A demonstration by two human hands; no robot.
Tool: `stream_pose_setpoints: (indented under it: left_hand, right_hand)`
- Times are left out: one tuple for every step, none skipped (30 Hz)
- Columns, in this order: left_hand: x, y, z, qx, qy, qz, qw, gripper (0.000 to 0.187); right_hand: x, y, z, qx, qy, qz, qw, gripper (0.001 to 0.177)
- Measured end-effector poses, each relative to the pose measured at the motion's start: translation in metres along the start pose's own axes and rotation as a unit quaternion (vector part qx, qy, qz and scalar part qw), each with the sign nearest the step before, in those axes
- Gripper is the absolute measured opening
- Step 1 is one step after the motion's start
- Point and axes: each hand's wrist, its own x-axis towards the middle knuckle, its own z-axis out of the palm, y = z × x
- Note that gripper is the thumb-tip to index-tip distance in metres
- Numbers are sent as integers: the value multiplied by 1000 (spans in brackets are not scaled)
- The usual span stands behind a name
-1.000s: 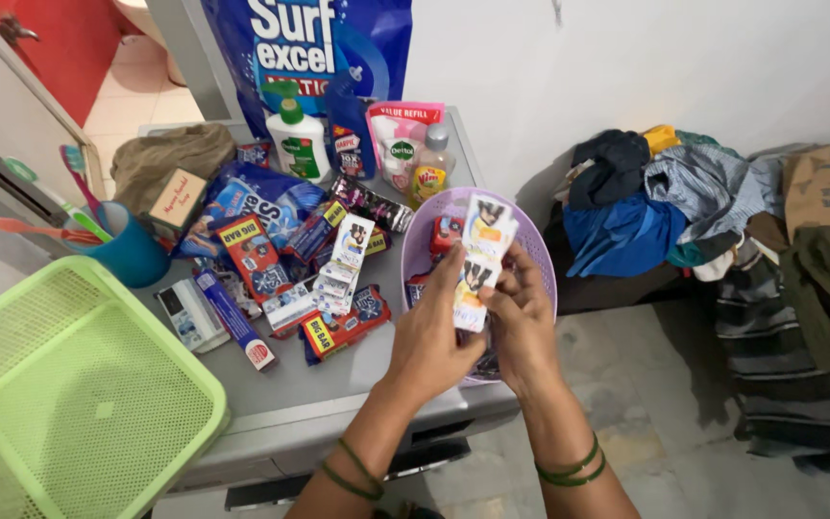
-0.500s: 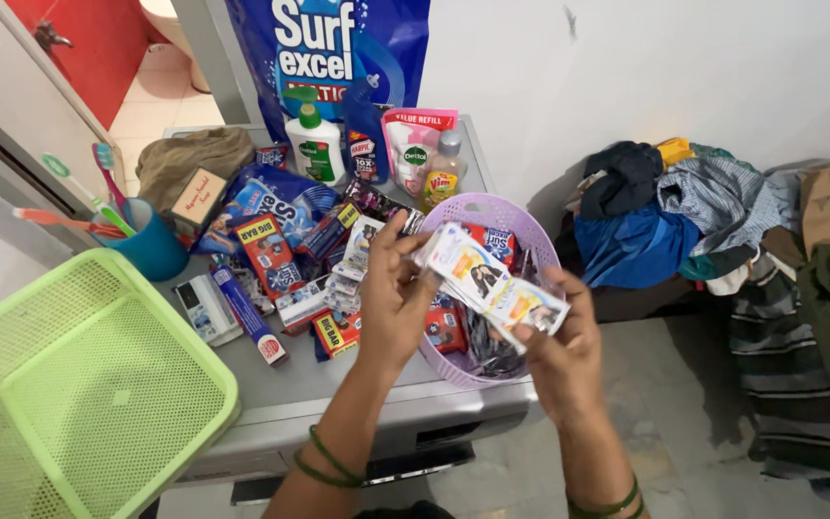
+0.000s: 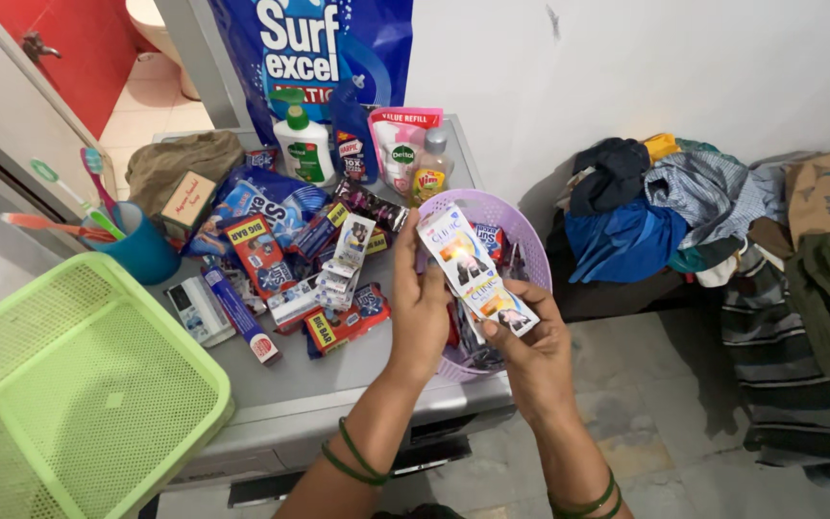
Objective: The person sorts various household items on a countertop, placing toothbrushes into a cup and arranging small packaged goods into a purple basket. The person then moves the basket and a large blue detergent pouch to a shelf.
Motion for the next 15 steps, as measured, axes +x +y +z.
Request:
stream_pose_setpoints:
  left_hand:
    - [3,0,-3,13,5,6,1000,52]
    - [6,-1,-5,34,3,20,999,52]
    - [10,-1,-7,55,1,35,998,52]
    - [12,-2,-8,77,-1,49,996,52]
    - [15,-2,-9,70,-9,47,996,49]
    - [17,-3,-10,63,-17,44,997,45]
    - [18,-4,-11,57,-25,41,997,42]
    - [20,-6,-12,65,-18,38,997,40]
    - [20,-8,-12,73,-12,34,997,38]
    - [19,-10,-13,82,-5,29,996,37]
    - [19,-12,-14,79,-6,31,996,36]
    - [18,-14,-15,77,-6,33,996,35]
    - [19,-16,-15,73,-9,35,997,35]
    - [21,-19,-16,67,-2,25,997,35]
    - [22,-21,-16,60,5,14,998,34]
  right_hand:
    - [0,-1,0,-38,-6,0,999,48]
    - [0,-2,-2,-75,-12,1,997,46]
    - [0,-3,-3,-113,-19,1,993,44]
    - [1,-3,-3,-110,-34,5,993,41]
    - [1,-2,-3,-106,-49,10,993,37]
    - [1,0,-2,-102,-64,14,993,34]
    - [2,1,-2,-106,-62,14,992,35]
    - [3,2,-1,-109,-60,13,992,37]
    - [3,4,0,-112,-57,14,992,38]
    - [4,5,1,-113,-53,19,992,38]
    - [4,5,1,-115,-46,24,992,38]
    - [5,5,1,-117,-40,29,992,38]
    - [5,4,1,-118,-38,31,992,38]
    - [6,4,1,-119,-37,32,992,37]
    - [6,4,2,-120,-35,34,992,37]
